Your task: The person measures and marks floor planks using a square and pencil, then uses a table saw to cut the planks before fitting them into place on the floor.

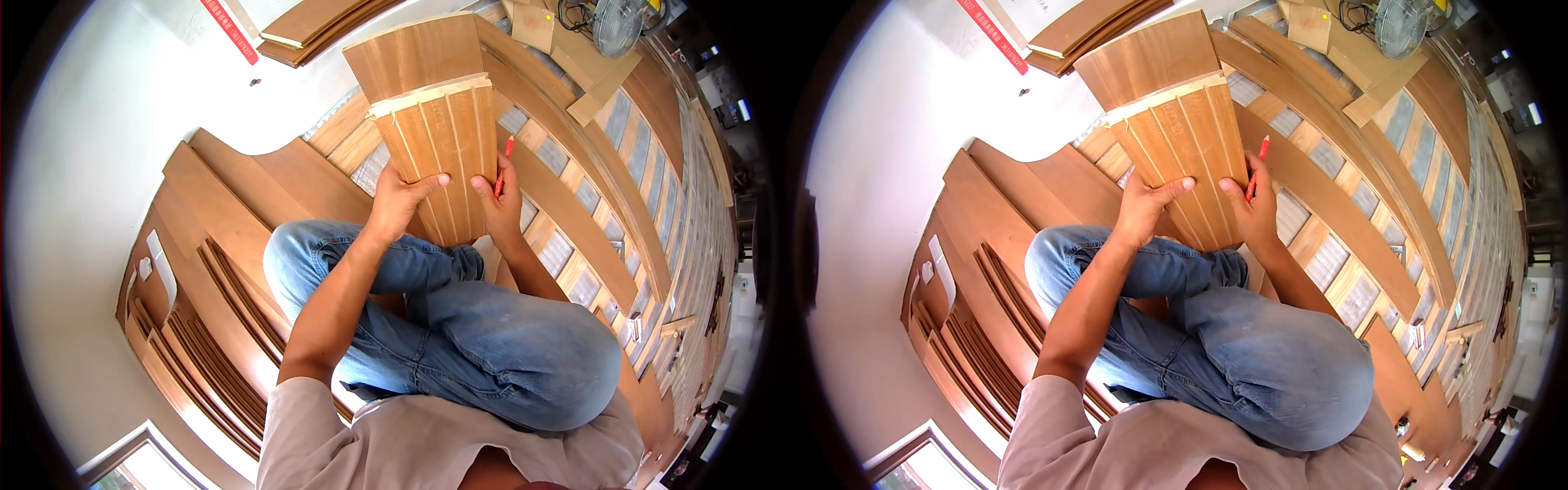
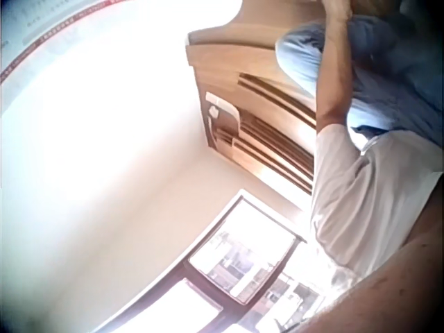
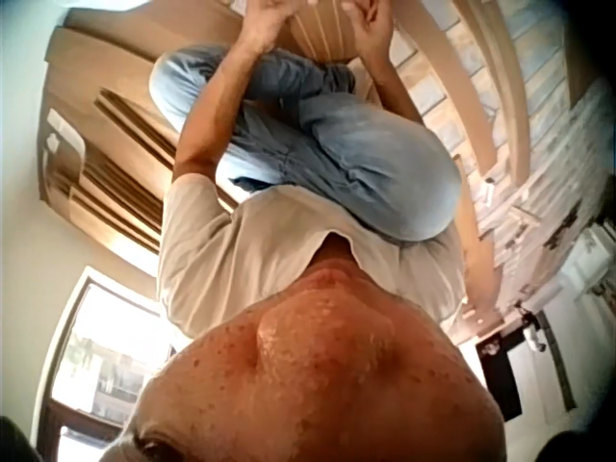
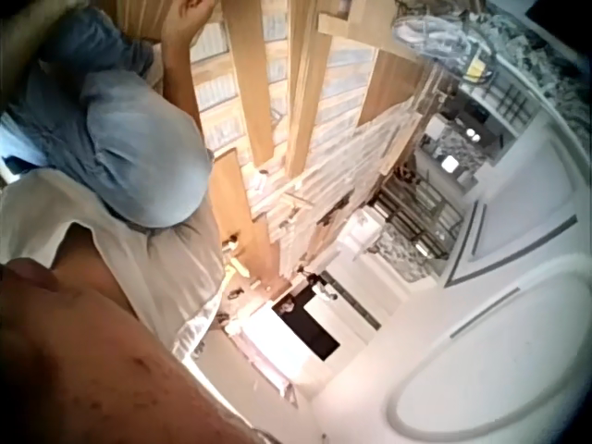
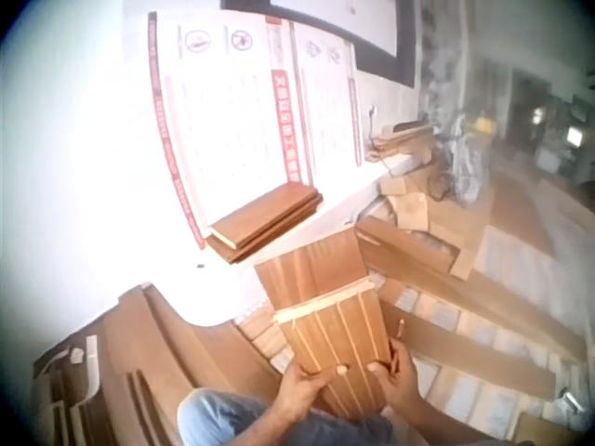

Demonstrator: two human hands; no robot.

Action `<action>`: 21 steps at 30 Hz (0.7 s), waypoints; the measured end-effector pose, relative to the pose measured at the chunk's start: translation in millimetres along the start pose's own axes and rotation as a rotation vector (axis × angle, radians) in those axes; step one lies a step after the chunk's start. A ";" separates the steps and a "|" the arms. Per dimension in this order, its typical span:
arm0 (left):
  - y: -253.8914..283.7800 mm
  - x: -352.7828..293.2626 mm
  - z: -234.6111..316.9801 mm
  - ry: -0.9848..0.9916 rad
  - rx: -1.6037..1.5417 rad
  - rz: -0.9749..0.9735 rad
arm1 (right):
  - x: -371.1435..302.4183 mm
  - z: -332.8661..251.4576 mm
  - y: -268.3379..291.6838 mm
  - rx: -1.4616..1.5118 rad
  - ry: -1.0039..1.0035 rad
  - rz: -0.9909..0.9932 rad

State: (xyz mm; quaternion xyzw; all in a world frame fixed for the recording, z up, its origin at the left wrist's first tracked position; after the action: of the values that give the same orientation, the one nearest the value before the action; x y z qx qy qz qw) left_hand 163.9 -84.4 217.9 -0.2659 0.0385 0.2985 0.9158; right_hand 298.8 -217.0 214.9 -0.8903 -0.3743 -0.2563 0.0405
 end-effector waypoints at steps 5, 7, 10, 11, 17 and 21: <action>11.1 1.2 0.1 0.040 -0.127 0.018 | 17.0 -17.3 -16.0 -0.010 0.011 -0.047; 15.0 -0.2 1.0 0.028 -0.176 0.024 | 19.0 -17.3 -17.6 -0.117 0.002 -0.053; 27.7 -0.1 -2.0 0.002 -0.272 0.064 | 14.7 -32.5 -27.4 -0.407 0.024 -0.081; 34.1 -0.2 -3.7 -0.017 -0.323 0.090 | 9.6 -41.2 -32.0 -0.600 0.060 -0.103; 47.0 8.0 -25.9 -0.016 -0.418 0.187 | -20.6 -42.9 -59.7 -0.949 0.206 -0.346; 51.0 12.4 -32.9 -0.016 -0.409 0.210 | -21.9 -33.3 -72.3 -0.993 0.225 -0.379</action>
State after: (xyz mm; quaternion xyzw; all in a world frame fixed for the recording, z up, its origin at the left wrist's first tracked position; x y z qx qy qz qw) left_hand 148.1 -60.0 163.3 -0.4383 -0.0027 0.3958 0.8070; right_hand 222.0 -188.2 224.4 -0.6863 -0.3556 -0.4987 -0.3922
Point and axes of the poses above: each hand's wrist, its own x-axis towards the middle knuckle, its own y-axis out of the back of the hand, z = x × y, the point moved 8 cm from there along x, towards the middle knuckle, and after that the axes turned 12 degrees about y, right-handed, at the moved point
